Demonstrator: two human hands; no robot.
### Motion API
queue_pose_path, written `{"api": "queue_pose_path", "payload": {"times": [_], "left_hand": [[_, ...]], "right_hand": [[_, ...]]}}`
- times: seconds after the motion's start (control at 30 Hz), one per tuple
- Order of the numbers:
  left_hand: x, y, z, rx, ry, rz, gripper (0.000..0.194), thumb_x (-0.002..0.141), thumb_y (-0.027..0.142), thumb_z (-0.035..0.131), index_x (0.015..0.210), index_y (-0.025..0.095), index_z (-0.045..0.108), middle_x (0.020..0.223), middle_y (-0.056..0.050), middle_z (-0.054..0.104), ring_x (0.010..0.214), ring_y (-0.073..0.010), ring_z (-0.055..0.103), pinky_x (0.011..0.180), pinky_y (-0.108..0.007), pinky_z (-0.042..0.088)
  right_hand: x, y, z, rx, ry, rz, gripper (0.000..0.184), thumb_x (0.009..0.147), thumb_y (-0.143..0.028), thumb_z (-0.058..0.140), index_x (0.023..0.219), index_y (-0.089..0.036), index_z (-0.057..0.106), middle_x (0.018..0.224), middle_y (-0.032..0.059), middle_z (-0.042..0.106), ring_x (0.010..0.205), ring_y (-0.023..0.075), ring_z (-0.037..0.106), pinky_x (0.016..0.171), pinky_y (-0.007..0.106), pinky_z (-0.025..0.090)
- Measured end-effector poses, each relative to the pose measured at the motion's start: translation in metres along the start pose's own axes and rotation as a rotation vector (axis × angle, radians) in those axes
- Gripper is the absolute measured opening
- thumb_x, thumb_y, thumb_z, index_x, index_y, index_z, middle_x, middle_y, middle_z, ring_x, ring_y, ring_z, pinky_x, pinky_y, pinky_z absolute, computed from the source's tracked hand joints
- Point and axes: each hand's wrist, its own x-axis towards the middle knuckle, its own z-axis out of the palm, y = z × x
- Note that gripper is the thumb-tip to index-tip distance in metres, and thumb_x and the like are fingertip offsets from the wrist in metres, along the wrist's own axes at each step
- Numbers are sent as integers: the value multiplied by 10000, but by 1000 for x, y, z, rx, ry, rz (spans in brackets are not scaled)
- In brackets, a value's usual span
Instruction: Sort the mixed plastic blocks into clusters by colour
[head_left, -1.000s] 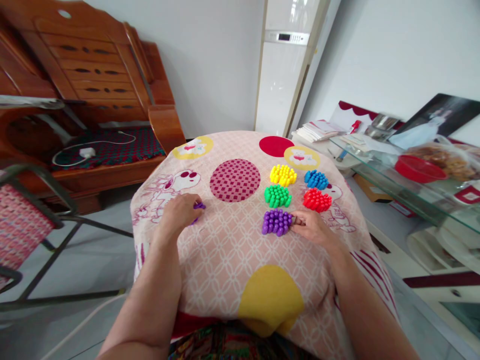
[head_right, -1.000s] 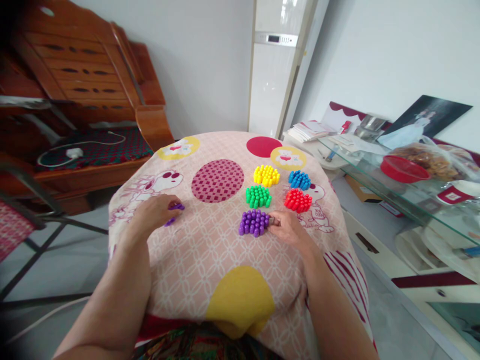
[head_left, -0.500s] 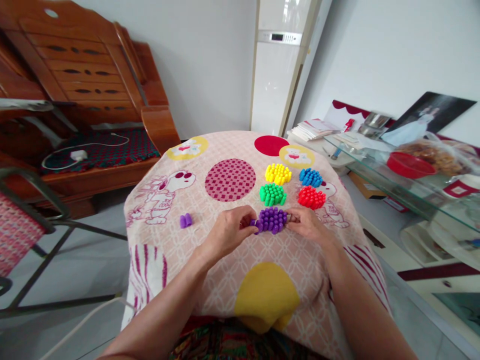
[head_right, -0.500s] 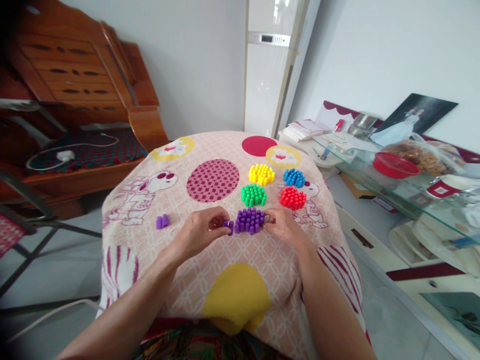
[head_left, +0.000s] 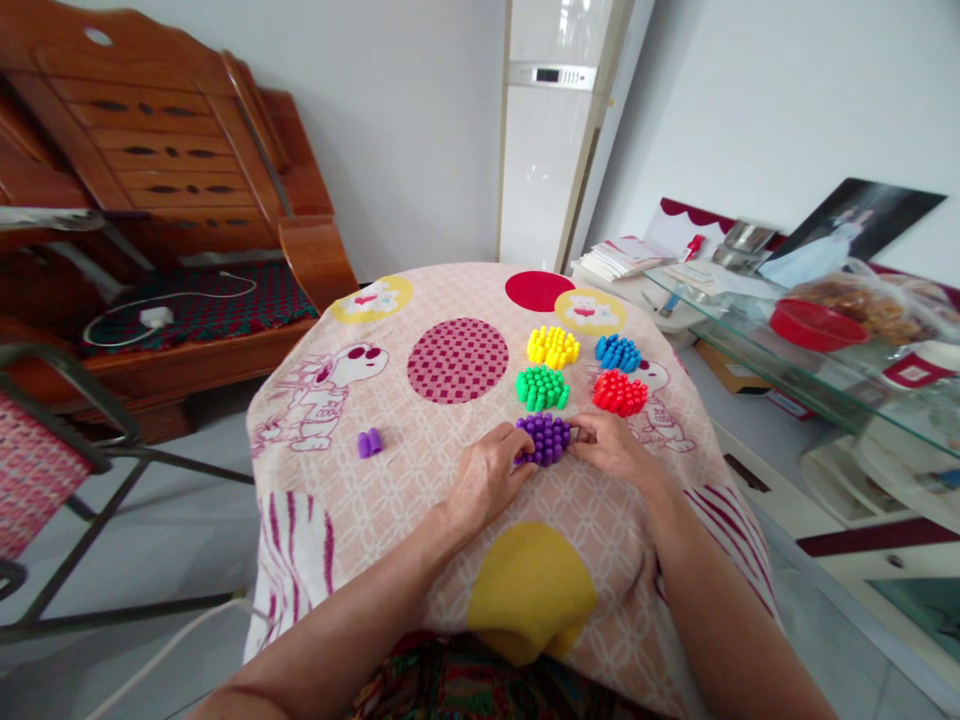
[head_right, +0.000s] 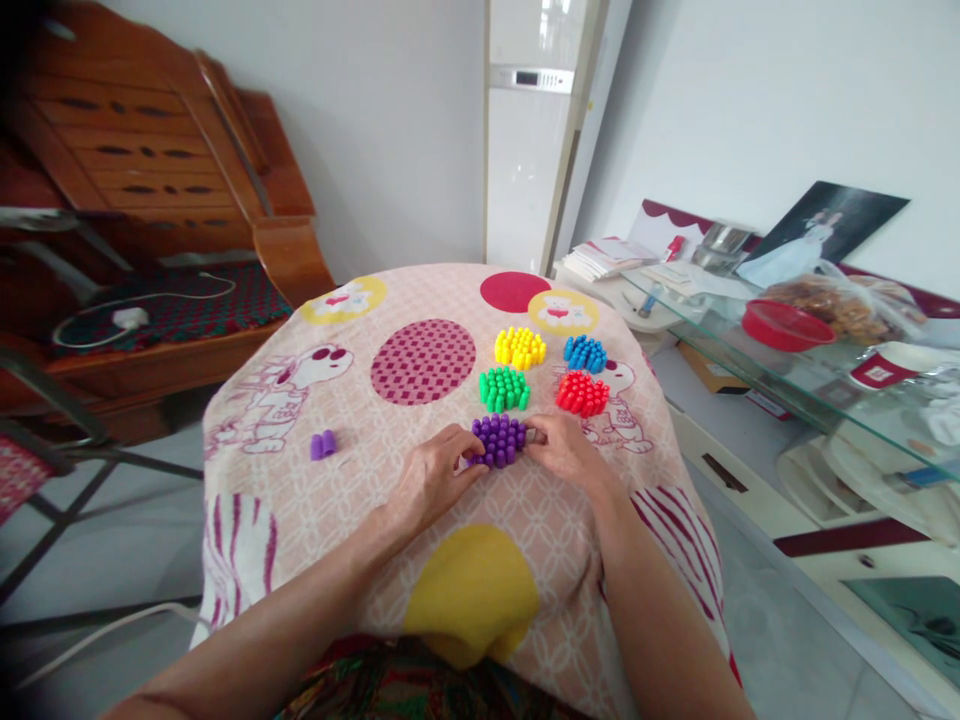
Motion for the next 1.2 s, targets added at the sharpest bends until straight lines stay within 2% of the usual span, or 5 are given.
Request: {"api": "queue_pose_path", "payload": {"times": [0.13, 0.3, 0.53, 0.73, 1.2], "left_hand": [[1, -6, -19, -4, 68, -30, 182, 818, 236, 711, 959, 200, 602, 855, 0, 627, 696, -130, 566, 664, -258, 471], [0, -54, -83, 199, 215, -205, 211, 876, 333, 615, 1041, 202, 633, 993, -68, 668, 820, -193, 641, 728, -313, 525], [-34, -121, -143, 545, -103, -464, 276, 823, 395, 600, 998, 211, 708, 990, -123, 734, 964, -316, 671, 858, -414, 503], [-30, -96, -130, 413, -163, -383, 111, 777, 276, 599, 793, 209, 685, 787, -61, 728, 730, -228, 667, 695, -317, 479], [8, 27, -37, -92, -93, 75, 142, 852, 154, 630, 976, 201, 679, 921, -33, 704, 799, -157, 639, 738, -274, 503]], "right_hand": [[-1, 0, 1, 16, -7, 20, 169, 757, -175, 623, 889, -169, 727, 679, -7, 600, 646, 146, 540, 578, 247, 370], [0, 7, 3, 53, -46, 59, 115, 768, -203, 607, 837, -170, 693, 664, -18, 596, 627, 141, 536, 558, 244, 361], [2, 14, 3, 31, -35, 47, 126, 767, -231, 622, 844, -168, 699, 629, -22, 577, 600, 133, 518, 537, 236, 352], [2, 12, 2, 69, -51, 51, 167, 778, -252, 628, 883, -158, 718, 669, -6, 614, 622, 144, 540, 560, 246, 385], [2, 3, 0, 11, -16, 45, 219, 754, -225, 640, 918, -149, 762, 707, 1, 638, 648, 142, 542, 588, 234, 391]]}}
